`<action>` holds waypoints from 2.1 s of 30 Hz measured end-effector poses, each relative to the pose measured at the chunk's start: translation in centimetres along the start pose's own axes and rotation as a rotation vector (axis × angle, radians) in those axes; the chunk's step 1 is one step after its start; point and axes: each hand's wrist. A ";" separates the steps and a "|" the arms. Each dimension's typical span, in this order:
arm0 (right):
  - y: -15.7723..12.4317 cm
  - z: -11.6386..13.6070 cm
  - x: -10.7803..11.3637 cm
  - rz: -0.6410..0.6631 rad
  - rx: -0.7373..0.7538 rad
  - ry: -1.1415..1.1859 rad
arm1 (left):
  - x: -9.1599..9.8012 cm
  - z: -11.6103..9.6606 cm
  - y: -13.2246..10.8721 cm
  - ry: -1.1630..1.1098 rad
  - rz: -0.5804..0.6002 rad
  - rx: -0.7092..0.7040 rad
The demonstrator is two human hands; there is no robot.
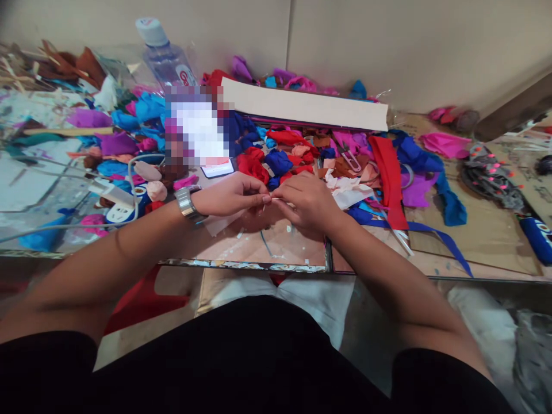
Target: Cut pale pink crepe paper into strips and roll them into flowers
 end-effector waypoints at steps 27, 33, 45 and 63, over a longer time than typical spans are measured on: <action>0.0 0.0 -0.6 0.060 -0.101 0.040 | -0.8 0.0 -0.4 0.575 -0.243 -0.090; -0.2 0.0 -0.8 0.093 -0.146 0.096 | -1.4 1.0 -0.1 0.800 -0.265 -0.173; -0.2 0.1 -0.9 0.122 -0.158 0.130 | -2.0 1.4 -0.1 0.910 -0.232 -0.157; 0.0 -0.1 -0.7 0.125 -0.212 0.159 | -1.9 1.3 -0.2 0.874 -0.246 -0.234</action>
Point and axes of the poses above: each hand's wrist, its own y-axis towards the middle knuckle, its own x-axis out of the back of the hand, z = x × y, and after that the axes turned 1 degree about z, right-handed
